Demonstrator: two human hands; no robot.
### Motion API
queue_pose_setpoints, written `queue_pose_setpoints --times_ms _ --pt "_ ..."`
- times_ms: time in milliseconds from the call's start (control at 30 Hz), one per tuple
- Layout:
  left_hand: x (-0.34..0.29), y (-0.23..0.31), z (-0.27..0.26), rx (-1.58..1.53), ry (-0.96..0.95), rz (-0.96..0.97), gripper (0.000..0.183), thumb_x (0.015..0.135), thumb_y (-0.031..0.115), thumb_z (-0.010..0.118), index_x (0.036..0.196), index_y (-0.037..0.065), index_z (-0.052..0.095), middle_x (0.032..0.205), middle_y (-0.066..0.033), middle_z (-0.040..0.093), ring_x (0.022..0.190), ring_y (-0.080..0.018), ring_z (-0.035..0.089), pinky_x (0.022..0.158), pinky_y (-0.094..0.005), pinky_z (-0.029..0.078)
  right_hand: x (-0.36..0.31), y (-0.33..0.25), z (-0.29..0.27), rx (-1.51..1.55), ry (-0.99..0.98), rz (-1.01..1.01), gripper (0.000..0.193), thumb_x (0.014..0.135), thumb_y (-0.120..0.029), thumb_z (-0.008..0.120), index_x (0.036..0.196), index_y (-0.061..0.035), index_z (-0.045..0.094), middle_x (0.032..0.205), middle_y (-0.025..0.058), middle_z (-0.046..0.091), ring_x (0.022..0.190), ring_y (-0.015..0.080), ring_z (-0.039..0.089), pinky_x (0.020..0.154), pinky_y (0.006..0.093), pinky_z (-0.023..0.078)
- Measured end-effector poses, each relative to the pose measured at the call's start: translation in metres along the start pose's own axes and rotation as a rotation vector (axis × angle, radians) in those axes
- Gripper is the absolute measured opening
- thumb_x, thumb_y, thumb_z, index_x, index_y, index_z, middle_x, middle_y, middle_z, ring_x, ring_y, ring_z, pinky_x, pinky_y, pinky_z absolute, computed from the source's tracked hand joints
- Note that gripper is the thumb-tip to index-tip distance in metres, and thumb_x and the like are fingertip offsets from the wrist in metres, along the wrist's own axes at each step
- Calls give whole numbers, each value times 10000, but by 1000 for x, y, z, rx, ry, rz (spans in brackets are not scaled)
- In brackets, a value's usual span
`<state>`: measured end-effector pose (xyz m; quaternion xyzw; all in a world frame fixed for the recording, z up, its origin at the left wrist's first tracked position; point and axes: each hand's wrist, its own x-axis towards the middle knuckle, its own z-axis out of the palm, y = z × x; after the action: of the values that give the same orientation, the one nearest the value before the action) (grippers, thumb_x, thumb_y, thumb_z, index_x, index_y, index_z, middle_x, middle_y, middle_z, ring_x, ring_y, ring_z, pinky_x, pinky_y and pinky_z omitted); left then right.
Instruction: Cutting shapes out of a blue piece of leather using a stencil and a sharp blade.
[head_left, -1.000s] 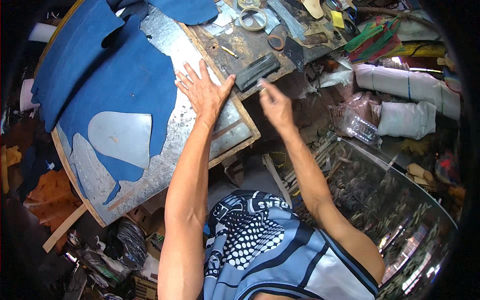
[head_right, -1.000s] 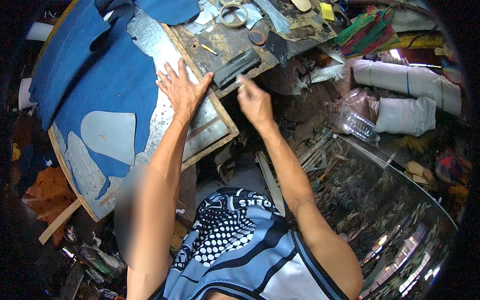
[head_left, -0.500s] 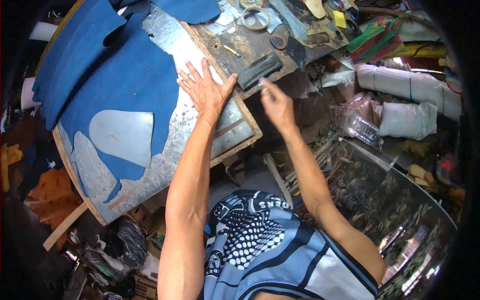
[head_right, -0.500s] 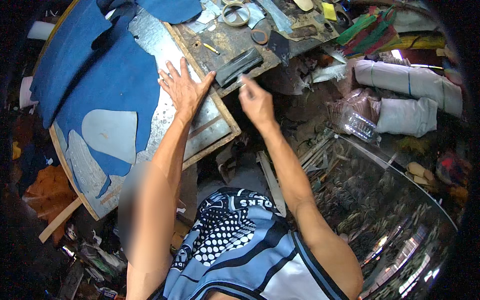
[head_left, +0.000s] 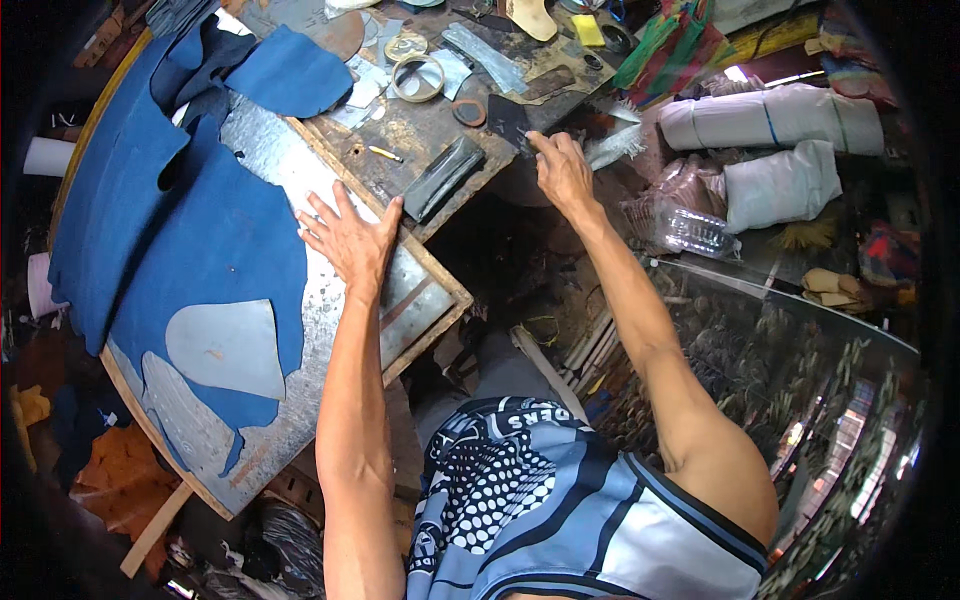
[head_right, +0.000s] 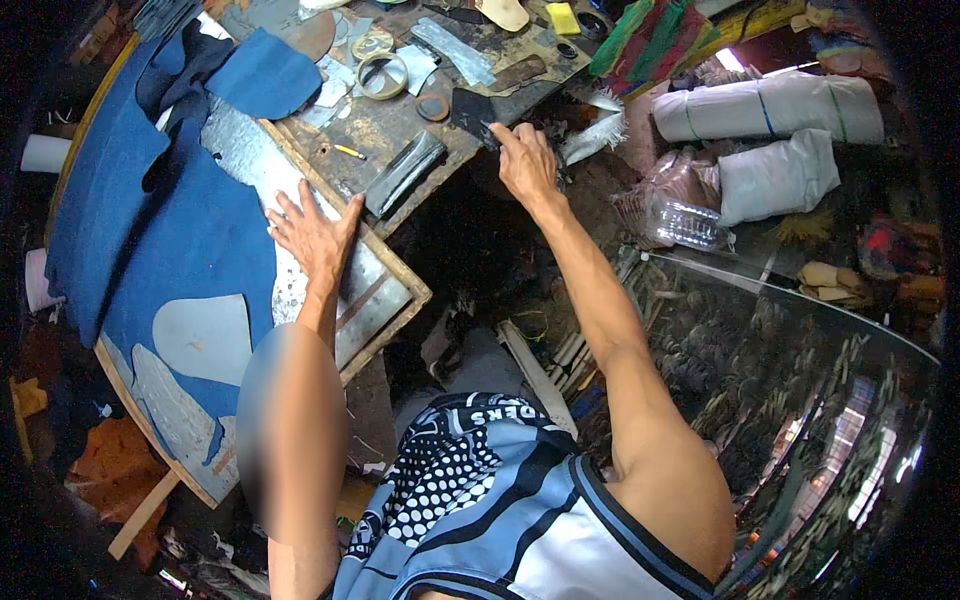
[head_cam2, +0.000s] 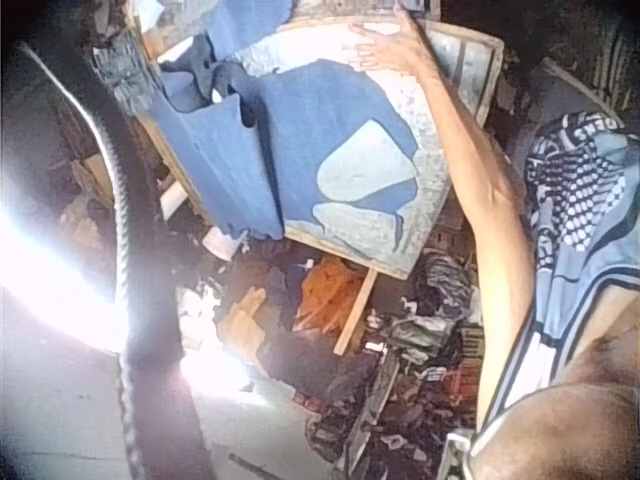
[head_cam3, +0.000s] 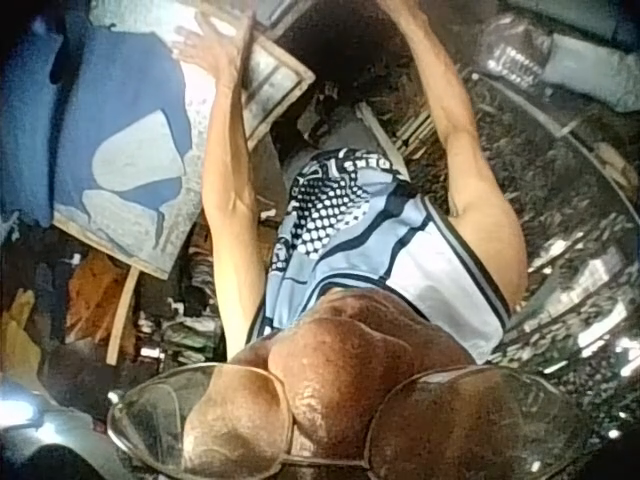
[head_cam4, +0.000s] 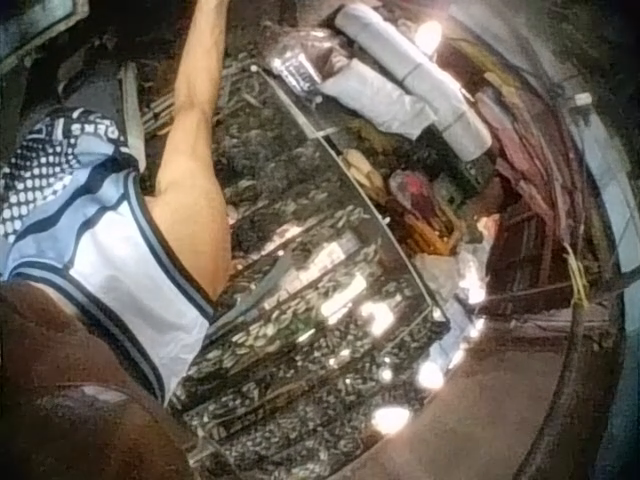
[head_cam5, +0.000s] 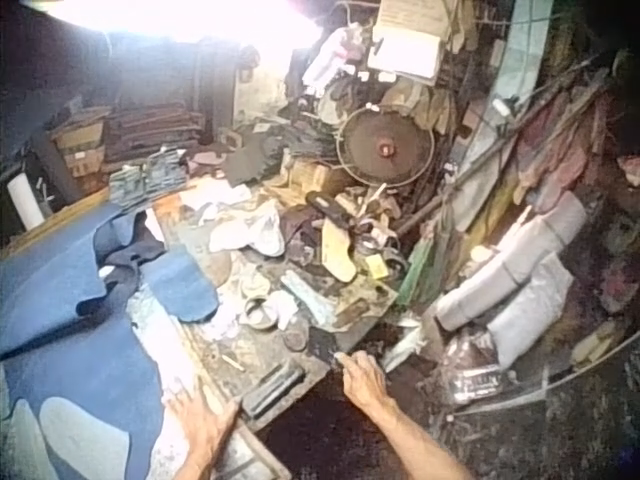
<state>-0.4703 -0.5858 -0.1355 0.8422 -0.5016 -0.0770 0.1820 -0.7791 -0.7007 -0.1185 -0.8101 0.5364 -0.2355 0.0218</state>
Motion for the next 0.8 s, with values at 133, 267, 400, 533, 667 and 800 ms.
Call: queue_pose_setpoints --times_ms 133,267,400,533,667,800 --pt "-1 -2 0 -4 53 -3 1020 728 699 710 1478 74 417 1545 -345 264 1443 -573 143 1163 -656 120 -13 -3 -1 -58 -77 -8 405 866 -12 596 1236 -165 657 985 134 562 944 349 571 783 469 494" --pt "-2 -5 2 7 45 -19 1019 729 702 708 1480 79 415 1545 -342 268 1445 -569 143 1164 -656 119 -32 -14 -11 69 -100 54 368 881 -25 606 1216 -161 675 976 132 566 933 357 578 785 442 483" --pt "-1 -6 5 22 48 -9 1019 731 713 700 1486 91 415 1546 -340 268 1441 -571 156 1160 -652 129 -24 -5 -8 649 -178 319 326 959 -108 574 1286 -102 583 948 101 639 760 214 619 643 320 511" --pt "2 -5 4 54 57 17 1023 751 757 652 1499 103 410 1545 -332 277 1432 -574 175 1156 -651 135 -16 5 9 1248 -346 708 336 992 -207 544 1273 -47 456 875 71 649 579 81 566 460 222 466" --pt "2 -7 5 49 77 24 1026 739 743 676 1491 96 415 1539 -335 279 1429 -577 178 1154 -652 137 -24 4 16 1266 -332 774 295 978 -243 562 1193 -66 463 814 69 631 508 82 532 410 233 450" --pt "1 -7 6 32 54 7 1033 732 739 685 1497 102 410 1546 -334 272 1437 -570 162 1158 -655 126 -27 8 12 1220 -327 805 308 984 -223 563 1223 -62 455 808 62 626 516 83 532 411 230 448"
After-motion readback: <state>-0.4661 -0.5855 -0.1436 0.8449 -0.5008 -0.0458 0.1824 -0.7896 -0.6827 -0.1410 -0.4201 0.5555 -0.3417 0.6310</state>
